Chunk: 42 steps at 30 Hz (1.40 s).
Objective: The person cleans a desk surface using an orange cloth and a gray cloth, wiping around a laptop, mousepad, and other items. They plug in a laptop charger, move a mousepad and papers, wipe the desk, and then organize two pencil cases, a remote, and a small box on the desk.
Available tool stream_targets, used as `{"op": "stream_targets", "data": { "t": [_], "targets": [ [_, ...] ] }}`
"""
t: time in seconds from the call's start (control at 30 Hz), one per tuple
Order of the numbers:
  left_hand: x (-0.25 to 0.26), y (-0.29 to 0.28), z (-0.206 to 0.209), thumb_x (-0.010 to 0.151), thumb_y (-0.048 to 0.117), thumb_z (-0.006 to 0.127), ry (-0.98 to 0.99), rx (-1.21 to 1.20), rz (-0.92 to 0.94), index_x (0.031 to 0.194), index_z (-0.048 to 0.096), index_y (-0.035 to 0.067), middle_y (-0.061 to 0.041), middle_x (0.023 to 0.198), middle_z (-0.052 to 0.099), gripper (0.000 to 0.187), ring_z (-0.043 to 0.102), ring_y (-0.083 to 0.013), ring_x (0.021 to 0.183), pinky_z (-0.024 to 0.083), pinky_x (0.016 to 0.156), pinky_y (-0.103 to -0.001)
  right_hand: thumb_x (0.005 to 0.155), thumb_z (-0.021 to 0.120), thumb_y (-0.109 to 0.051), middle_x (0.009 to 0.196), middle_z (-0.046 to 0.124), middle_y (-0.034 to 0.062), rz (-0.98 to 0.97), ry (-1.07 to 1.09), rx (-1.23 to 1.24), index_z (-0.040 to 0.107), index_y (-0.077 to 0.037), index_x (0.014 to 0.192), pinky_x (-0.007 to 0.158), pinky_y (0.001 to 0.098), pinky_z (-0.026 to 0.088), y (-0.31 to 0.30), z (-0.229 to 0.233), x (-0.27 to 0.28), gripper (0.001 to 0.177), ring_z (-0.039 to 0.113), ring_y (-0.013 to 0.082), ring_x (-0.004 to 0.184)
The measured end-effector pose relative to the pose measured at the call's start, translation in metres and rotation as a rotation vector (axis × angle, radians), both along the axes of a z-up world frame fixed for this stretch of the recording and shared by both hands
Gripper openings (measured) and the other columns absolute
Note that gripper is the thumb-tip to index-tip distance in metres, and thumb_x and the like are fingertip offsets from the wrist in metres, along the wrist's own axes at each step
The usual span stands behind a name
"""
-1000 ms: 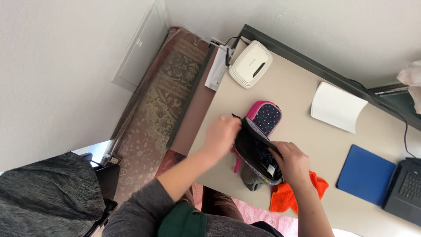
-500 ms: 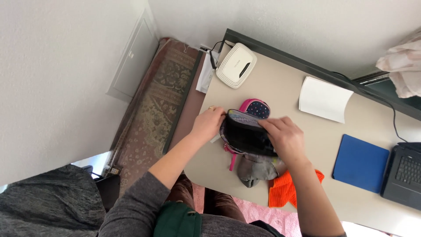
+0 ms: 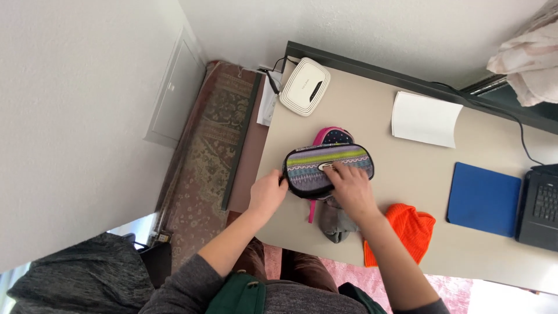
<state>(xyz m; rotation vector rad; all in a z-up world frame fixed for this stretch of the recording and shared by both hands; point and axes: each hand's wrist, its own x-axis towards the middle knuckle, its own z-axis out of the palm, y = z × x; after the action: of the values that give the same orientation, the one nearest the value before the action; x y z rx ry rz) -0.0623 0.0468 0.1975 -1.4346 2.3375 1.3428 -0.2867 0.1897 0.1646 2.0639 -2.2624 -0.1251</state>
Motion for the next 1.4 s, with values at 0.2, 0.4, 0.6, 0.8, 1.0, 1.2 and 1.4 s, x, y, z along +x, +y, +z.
{"op": "stream_targets", "data": {
  "t": [0.2,0.4,0.6,0.8,1.0,1.2,1.4],
  "targets": [
    [0.023,0.008,-0.008,0.103,0.033,0.057,0.021,0.052,0.01,0.109,0.069,0.005,-0.015,0.092,0.077,0.031,0.075,-0.03,0.09,0.059,0.072,-0.038,0.084,0.079,-0.033,0.102,0.066,0.0054,-0.27,-0.373,-0.162,0.07,-0.019,0.114,0.083,0.0401,0.052,0.016,0.007,0.084,0.034,0.068,0.0258,0.09],
    [0.039,0.011,0.02,0.104,0.036,0.053,-0.038,0.053,-0.079,0.115,0.07,0.008,-0.011,0.089,0.077,0.034,0.075,-0.027,0.085,0.059,0.07,-0.036,0.104,0.054,-0.055,0.128,0.069,0.0188,-0.944,-1.785,0.016,0.058,-0.005,0.139,0.105,0.0459,0.05,-0.031,0.002,0.161,0.061,0.066,0.0337,0.121],
    [0.027,-0.025,0.041,0.097,0.051,0.048,-0.171,-0.021,-0.186,0.11,0.073,0.012,-0.017,0.111,0.068,0.048,0.067,-0.0368,0.109,0.053,0.092,-0.044,0.109,0.057,-0.029,0.088,0.058,0.0045,-1.153,-2.486,-0.39,0.059,-0.003,0.102,0.077,0.0358,0.05,-0.057,-0.039,0.177,0.027,0.061,0.0205,0.082],
    [-0.029,-0.059,0.035,0.087,0.073,0.055,0.03,0.338,0.015,0.132,0.058,-0.001,-0.027,0.135,0.058,0.087,0.054,-0.0419,0.132,0.047,0.105,-0.049,0.109,0.055,-0.03,0.073,0.031,-0.0098,-1.253,-2.509,-0.367,0.061,-0.011,0.103,0.044,0.0171,0.021,-0.062,-0.006,0.178,0.021,0.031,0.0027,0.054],
    [-0.037,-0.065,-0.004,0.083,0.069,0.067,0.008,0.344,-0.037,0.132,0.064,0.001,-0.023,0.131,0.065,0.084,0.059,-0.0381,0.129,0.05,0.102,-0.048,0.102,0.058,-0.056,0.07,0.016,-0.0094,-1.248,-2.549,-0.345,0.059,-0.019,0.137,0.042,0.0137,0.013,-0.061,-0.003,0.18,0.051,0.017,0.0019,0.05],
    [-0.038,-0.062,-0.052,0.073,0.058,0.083,0.07,0.508,0.034,0.128,0.067,0.001,-0.019,0.121,0.068,0.081,0.063,-0.0324,0.111,0.048,0.092,-0.043,0.093,0.077,-0.049,0.079,0.048,-0.0018,-1.453,-2.556,-0.576,0.062,-0.013,0.12,0.05,0.0202,0.028,-0.074,-0.027,0.182,0.047,0.038,0.0083,0.057],
    [-0.036,-0.042,-0.038,0.074,0.043,0.081,0.142,0.653,0.129,0.125,0.066,0.001,-0.023,0.13,0.064,0.068,0.057,-0.0389,0.124,0.042,0.099,-0.049,0.093,0.08,-0.04,0.084,0.059,0.0017,-1.487,-2.598,-0.689,0.064,-0.007,0.105,0.051,0.0218,0.034,-0.071,-0.047,0.18,0.039,0.043,0.0091,0.058]
  ]
}}
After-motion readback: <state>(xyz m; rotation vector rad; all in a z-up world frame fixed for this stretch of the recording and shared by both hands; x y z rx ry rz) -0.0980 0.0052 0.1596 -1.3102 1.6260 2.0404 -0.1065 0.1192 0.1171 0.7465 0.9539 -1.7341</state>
